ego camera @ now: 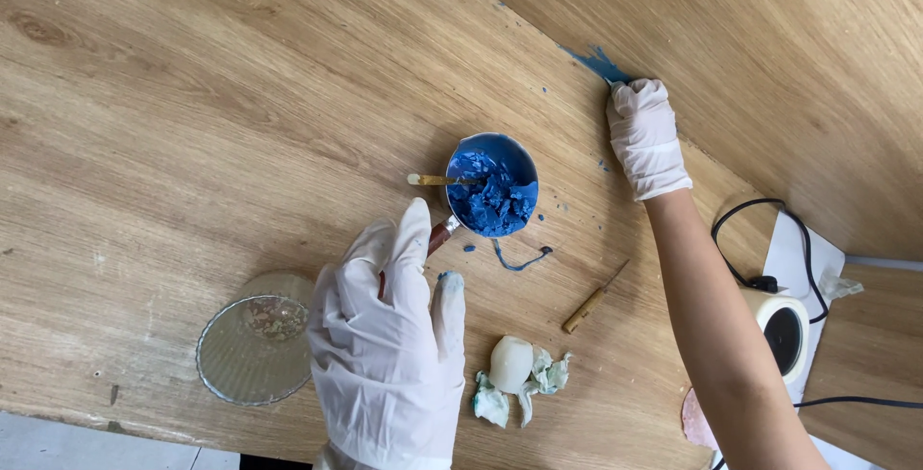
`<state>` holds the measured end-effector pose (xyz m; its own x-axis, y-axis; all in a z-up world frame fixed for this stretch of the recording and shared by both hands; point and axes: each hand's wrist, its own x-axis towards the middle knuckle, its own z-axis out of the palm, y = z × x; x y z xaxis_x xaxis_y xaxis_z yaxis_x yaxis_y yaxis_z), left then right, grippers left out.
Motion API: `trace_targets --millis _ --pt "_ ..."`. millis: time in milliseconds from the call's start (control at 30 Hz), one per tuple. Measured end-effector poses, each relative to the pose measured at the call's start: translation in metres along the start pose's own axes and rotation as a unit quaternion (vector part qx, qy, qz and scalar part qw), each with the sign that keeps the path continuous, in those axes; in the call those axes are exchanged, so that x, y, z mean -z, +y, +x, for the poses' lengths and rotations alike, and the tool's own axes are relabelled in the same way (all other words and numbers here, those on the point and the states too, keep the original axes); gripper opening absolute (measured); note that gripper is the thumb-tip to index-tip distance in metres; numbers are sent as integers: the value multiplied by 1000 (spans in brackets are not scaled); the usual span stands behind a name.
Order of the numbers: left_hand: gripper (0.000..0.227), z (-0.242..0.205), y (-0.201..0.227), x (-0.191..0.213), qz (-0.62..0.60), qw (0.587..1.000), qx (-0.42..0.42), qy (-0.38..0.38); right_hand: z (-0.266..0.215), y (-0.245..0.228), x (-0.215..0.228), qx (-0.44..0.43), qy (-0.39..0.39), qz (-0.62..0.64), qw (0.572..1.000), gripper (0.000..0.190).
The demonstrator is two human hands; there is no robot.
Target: The person is cleaning blue wax and debris off a wooden table using their hands and a small heating tool.
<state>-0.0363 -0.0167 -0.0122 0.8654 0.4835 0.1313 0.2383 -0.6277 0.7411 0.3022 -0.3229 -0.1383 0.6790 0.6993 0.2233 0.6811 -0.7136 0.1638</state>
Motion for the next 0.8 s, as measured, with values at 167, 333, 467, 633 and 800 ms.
trace_targets --millis 167,333,467,633,800 --pt "62 0 0 1 -3 1000 2 0 9 -11 4 24 14 20 999 11" --pt "62 -1 -1 2 7 1000 8 -2 17 -14 0 17 -9 11 1000 12" --pt "63 -2 -2 3 14 1000 8 -5 23 -17 -3 46 7 3 999 12" --pt "63 0 -3 7 2 1000 19 -10 29 -21 -7 59 7 -6 998 11" --pt "64 3 -3 10 8 1000 16 -3 38 -28 -10 22 -36 -27 999 10"
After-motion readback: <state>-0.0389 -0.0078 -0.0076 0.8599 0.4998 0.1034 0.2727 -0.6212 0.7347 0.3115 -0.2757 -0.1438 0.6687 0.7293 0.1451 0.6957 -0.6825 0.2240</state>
